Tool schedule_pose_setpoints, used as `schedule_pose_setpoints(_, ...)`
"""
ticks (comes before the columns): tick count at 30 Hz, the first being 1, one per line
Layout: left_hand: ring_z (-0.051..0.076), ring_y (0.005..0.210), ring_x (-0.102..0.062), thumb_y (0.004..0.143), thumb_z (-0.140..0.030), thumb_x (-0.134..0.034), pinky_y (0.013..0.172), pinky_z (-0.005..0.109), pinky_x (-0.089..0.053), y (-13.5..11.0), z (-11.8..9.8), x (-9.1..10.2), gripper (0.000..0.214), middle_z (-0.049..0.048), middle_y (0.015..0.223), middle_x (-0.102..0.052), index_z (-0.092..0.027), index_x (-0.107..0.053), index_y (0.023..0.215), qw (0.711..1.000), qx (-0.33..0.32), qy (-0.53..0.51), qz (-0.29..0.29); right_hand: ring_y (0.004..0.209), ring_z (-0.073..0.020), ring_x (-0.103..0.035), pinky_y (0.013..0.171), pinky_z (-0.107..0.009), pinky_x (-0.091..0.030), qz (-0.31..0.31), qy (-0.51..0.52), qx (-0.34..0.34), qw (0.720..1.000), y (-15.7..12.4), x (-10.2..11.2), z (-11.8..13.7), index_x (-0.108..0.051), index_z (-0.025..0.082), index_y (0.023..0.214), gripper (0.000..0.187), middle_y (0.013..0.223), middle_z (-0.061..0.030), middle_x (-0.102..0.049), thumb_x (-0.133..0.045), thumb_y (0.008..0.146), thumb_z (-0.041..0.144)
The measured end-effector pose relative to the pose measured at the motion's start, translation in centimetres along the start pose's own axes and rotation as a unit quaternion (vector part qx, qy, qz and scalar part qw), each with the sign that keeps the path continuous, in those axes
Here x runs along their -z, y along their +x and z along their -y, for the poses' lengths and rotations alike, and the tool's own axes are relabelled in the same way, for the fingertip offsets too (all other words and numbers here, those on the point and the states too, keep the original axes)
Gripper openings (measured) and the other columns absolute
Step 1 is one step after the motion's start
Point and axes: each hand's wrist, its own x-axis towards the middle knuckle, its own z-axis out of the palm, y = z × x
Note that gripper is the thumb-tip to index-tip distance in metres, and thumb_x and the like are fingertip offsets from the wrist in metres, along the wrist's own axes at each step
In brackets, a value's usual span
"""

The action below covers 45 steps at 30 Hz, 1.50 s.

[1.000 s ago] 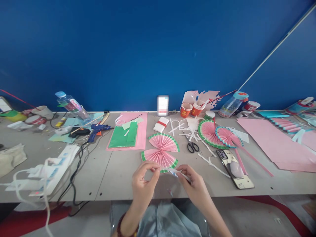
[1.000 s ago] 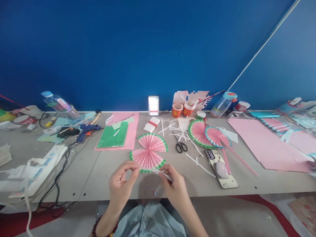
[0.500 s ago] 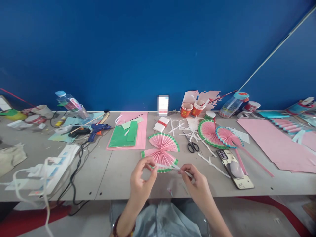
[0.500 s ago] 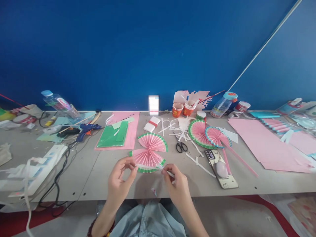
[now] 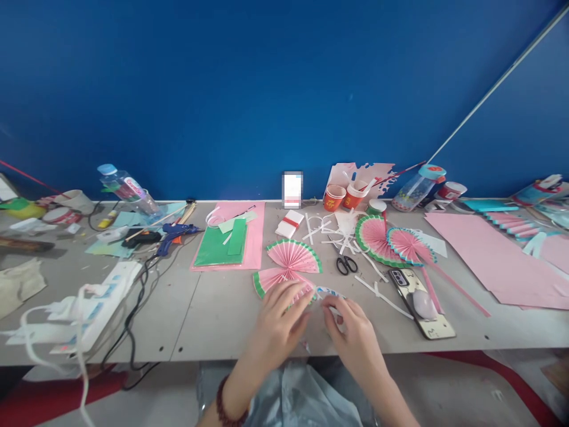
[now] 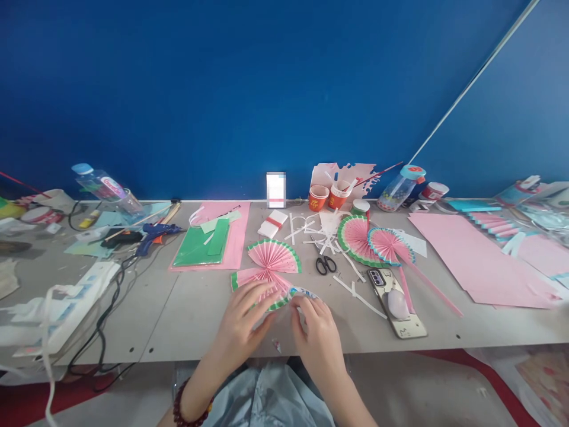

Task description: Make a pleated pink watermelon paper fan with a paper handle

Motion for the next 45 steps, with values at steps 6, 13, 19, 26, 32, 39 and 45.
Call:
schedule_pose_setpoints(6,0.021,0.095,-0.058,0.090,-0.014,-0.052,0.083,0.037,-0.047,0.3,-0.2,-1.2,0.019,0.0064,0.090,-0.067,-0.021,-0.065,0.103,0.999,0.019,-0.037,-0.003,0.073,-0.0193,-0.058,0.066,-0.029,-0.045,0.003,-0.024,0.026,0.999,0.0,0.5,0.4,-0.056,0.023,0.088,0.008,0.077,-0.0022,-0.063,-0.049,0.090,0.019)
schedule_pose_setpoints(13,0.018,0.087,-0.056,0.087,-0.012,-0.055,0.079,0.033,-0.045,0.0,-0.2,-1.0,0.013,0.0042,0.085,-0.064,-0.019,-0.063,0.095,0.997,0.045,-0.061,-0.017,0.076,-0.0189,-0.061,0.065,-0.029,-0.048,-0.007,0.005,0.022,1.000,-0.5,-0.1,0.4,-0.057,0.024,0.104,0.016,0.085,-0.0038,-0.067,-0.046,0.092,0.020)
schedule_pose_setpoints(19,0.018,0.087,-0.055,0.088,-0.014,-0.055,0.079,0.033,-0.044,0.1,-0.2,-1.0,0.009,0.0030,0.085,-0.062,-0.020,-0.061,0.091,0.995,0.069,-0.078,-0.004,0.086,-0.0198,-0.065,0.074,-0.033,-0.051,-0.004,0.001,0.005,1.000,-0.6,-0.3,0.6,-0.052,0.025,0.120,0.031,0.097,-0.0037,-0.071,-0.047,0.091,0.017)
schedule_pose_setpoints(26,0.019,0.084,-0.054,0.090,-0.014,-0.048,0.076,0.033,-0.043,0.7,-0.5,-0.1,0.011,0.0034,0.084,-0.060,-0.019,-0.056,0.084,0.992,0.095,-0.065,0.053,0.088,-0.0197,-0.067,0.073,-0.032,-0.053,-0.006,0.018,-0.008,1.000,-0.7,-0.5,0.5,-0.057,0.025,0.115,0.024,0.099,-0.0034,-0.072,-0.050,0.092,0.026)
schedule_pose_setpoints(32,0.020,0.083,-0.052,0.089,-0.011,-0.045,0.076,0.035,-0.042,1.4,-1.4,1.4,0.014,0.0030,0.081,-0.058,-0.019,-0.055,0.083,0.991,0.081,-0.015,0.104,0.093,-0.0226,-0.067,0.078,-0.037,-0.053,0.016,0.030,-0.035,0.999,-0.8,-1.0,0.1,-0.058,0.025,0.116,0.026,0.105,-0.0052,-0.071,-0.047,0.092,0.027)
schedule_pose_setpoints(39,0.020,0.083,-0.053,0.089,-0.013,-0.049,0.074,0.035,-0.043,1.6,-1.0,1.1,0.012,0.0020,0.080,-0.059,-0.020,-0.056,0.083,0.989,0.095,0.020,0.113,0.096,-0.0217,-0.068,0.073,-0.029,-0.057,0.039,0.157,-0.118,0.980,-0.9,-0.7,0.4,-0.065,0.024,0.108,0.025,0.101,-0.0063,-0.073,-0.057,0.086,0.034)
schedule_pose_setpoints(45,0.021,0.083,-0.055,0.090,-0.015,-0.050,0.074,0.036,-0.043,1.8,-0.8,0.8,0.012,0.0019,0.081,-0.061,-0.020,-0.057,0.082,0.991,0.084,0.027,0.104,0.087,-0.0216,-0.070,0.075,-0.031,-0.056,0.015,0.165,-0.117,0.979,-0.8,-0.7,0.4,-0.071,0.025,0.101,0.023,0.093,-0.0054,-0.074,-0.056,0.086,0.033)
